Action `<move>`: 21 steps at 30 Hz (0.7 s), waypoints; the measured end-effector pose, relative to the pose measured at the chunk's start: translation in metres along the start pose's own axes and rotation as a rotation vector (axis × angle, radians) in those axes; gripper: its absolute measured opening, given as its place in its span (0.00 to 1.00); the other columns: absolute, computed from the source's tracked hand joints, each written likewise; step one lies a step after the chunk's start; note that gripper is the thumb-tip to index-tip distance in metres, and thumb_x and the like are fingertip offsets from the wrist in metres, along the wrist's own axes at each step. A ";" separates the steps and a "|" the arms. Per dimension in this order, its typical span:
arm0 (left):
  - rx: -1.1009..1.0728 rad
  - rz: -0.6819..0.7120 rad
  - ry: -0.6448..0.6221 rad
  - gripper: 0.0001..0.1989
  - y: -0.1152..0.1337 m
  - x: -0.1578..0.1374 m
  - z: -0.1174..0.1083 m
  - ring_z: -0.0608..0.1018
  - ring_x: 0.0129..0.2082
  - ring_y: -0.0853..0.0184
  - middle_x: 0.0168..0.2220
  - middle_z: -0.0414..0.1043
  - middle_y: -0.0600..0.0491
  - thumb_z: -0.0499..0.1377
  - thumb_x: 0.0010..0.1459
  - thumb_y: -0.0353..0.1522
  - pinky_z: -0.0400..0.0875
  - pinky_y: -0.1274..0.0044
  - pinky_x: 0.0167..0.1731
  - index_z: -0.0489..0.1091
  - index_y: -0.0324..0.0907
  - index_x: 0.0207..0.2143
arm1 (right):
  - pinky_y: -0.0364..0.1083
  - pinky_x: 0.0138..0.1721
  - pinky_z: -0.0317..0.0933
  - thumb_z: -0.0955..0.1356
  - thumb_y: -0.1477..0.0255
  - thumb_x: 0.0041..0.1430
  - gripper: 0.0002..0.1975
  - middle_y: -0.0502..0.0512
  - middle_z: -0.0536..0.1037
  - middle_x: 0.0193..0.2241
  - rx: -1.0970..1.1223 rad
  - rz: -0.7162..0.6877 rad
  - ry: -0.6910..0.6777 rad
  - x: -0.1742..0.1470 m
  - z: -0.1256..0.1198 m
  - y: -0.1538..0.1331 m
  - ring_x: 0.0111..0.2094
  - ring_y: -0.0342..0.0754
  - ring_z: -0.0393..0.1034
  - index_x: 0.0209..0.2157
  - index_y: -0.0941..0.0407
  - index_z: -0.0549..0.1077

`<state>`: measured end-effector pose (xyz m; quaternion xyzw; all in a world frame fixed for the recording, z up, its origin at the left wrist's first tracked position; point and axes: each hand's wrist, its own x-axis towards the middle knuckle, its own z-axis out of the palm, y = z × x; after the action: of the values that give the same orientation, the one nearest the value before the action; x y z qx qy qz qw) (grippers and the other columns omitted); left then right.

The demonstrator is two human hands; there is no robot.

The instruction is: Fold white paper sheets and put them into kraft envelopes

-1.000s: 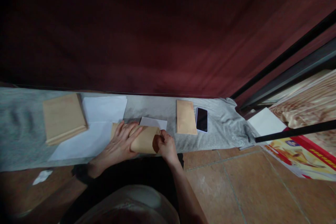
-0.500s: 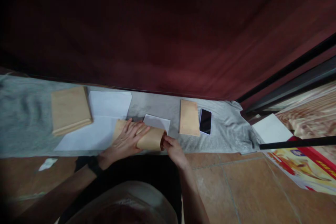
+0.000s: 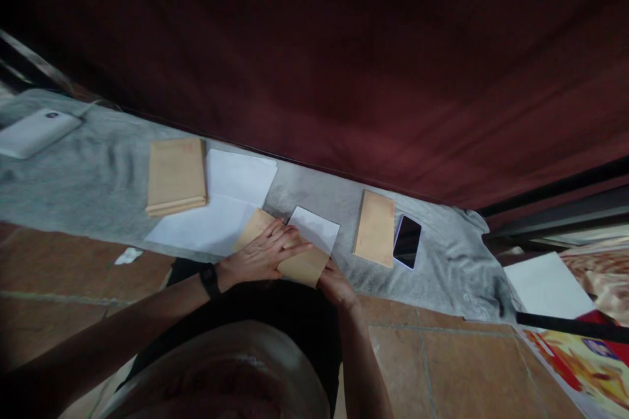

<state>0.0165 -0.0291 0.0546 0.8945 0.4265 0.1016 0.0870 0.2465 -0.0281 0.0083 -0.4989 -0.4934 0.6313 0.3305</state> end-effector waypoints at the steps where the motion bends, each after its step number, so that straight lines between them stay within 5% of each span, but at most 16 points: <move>1: -0.016 -0.007 -0.003 0.49 -0.001 0.000 0.002 0.62 0.67 0.50 0.67 0.60 0.46 0.70 0.49 0.35 0.45 0.55 0.68 0.52 0.56 0.70 | 0.54 0.37 0.73 0.75 0.53 0.49 0.21 0.59 0.82 0.37 0.048 0.021 -0.023 0.000 0.001 0.003 0.38 0.57 0.79 0.40 0.52 0.79; 5: -0.058 0.004 -0.016 0.45 -0.004 0.001 0.003 0.63 0.67 0.51 0.68 0.60 0.46 0.69 0.50 0.34 0.46 0.57 0.68 0.55 0.55 0.69 | 0.54 0.43 0.73 0.75 0.51 0.49 0.24 0.58 0.82 0.42 0.143 0.069 -0.097 -0.002 0.003 0.004 0.40 0.56 0.79 0.43 0.51 0.79; 12: 0.036 -0.053 0.076 0.45 -0.019 -0.014 -0.012 0.63 0.67 0.49 0.66 0.62 0.43 0.65 0.54 0.36 0.47 0.55 0.68 0.50 0.49 0.71 | 0.52 0.46 0.71 0.73 0.52 0.55 0.21 0.54 0.82 0.40 0.075 0.031 -0.144 -0.006 -0.018 -0.034 0.42 0.51 0.77 0.42 0.52 0.80; 15: 0.074 -0.151 0.128 0.45 -0.037 -0.026 -0.013 0.67 0.63 0.48 0.62 0.66 0.39 0.65 0.54 0.40 0.49 0.55 0.67 0.50 0.44 0.70 | 0.49 0.39 0.72 0.67 0.50 0.60 0.23 0.56 0.81 0.38 -0.059 -0.059 0.129 0.007 -0.029 -0.036 0.36 0.49 0.76 0.44 0.55 0.77; 18: 0.127 -0.242 0.173 0.47 -0.054 -0.038 -0.009 0.69 0.62 0.46 0.60 0.68 0.37 0.64 0.53 0.45 0.51 0.54 0.66 0.50 0.41 0.70 | 0.50 0.41 0.70 0.68 0.53 0.61 0.21 0.57 0.79 0.39 -0.506 -0.098 0.469 0.025 -0.028 -0.024 0.37 0.51 0.75 0.46 0.55 0.74; 21: 0.164 -0.283 0.186 0.46 -0.064 -0.047 -0.006 0.69 0.61 0.45 0.60 0.67 0.36 0.63 0.54 0.46 0.51 0.52 0.65 0.50 0.41 0.70 | 0.53 0.48 0.68 0.73 0.58 0.57 0.24 0.65 0.76 0.46 -0.687 -0.084 0.566 0.038 -0.013 -0.010 0.47 0.57 0.73 0.49 0.57 0.70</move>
<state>-0.0618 -0.0257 0.0395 0.8164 0.5613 0.1354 -0.0126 0.2476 0.0130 0.0058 -0.7124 -0.5844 0.2556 0.2927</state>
